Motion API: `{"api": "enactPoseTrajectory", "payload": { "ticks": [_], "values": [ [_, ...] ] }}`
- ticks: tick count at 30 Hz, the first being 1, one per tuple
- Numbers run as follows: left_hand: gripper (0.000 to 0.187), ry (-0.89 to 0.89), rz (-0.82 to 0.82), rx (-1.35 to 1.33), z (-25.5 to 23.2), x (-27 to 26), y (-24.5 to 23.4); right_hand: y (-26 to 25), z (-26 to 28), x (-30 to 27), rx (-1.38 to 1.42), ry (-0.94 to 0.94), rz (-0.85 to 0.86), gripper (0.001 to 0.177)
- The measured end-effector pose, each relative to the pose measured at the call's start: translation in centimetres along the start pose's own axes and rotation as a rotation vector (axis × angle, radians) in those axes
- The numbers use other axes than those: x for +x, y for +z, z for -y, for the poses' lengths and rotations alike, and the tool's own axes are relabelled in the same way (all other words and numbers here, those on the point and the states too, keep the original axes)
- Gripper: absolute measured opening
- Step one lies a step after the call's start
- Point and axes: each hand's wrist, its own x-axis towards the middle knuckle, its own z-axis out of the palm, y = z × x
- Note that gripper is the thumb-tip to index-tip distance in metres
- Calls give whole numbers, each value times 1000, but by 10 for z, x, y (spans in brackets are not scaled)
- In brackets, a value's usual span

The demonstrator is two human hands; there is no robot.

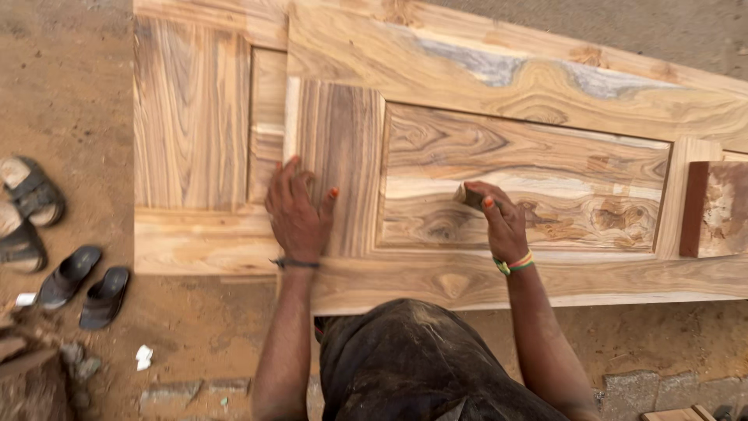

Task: The person sands a large wooden panel with a sanding block, moving systematically across the surface to smooth the wood grain. The camera remains in a stable overhead position throughout the task.

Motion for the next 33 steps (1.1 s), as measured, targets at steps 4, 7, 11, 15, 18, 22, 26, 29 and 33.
{"api": "enactPoseTrajectory", "payload": {
  "ticks": [4,7,11,15,18,22,26,29,33],
  "values": [
    [74,4,3,65,-7,-2,0,-6,-32,-8,527,74,-130,43],
    [70,39,5,121,-12,-1,1,-5,-60,-20,692,98,-202,41],
    [68,47,-3,145,-15,-3,2,10,-64,-39,619,106,-179,35],
    [72,57,1,180,-11,-5,3,16,-34,-54,94,8,-176,25],
    [73,50,19,152,-8,-4,5,26,-11,-55,-110,-54,-229,22],
    [75,21,33,75,-4,-4,3,46,5,-49,-458,-258,-208,29],
    [75,10,64,21,-1,-1,1,77,14,-28,-814,-400,-265,36],
    [79,61,103,-25,4,-5,-3,105,11,-24,-995,-335,-231,42],
    [78,96,178,-69,5,-2,-11,124,20,-44,-1095,-180,-133,44]
  ]
}}
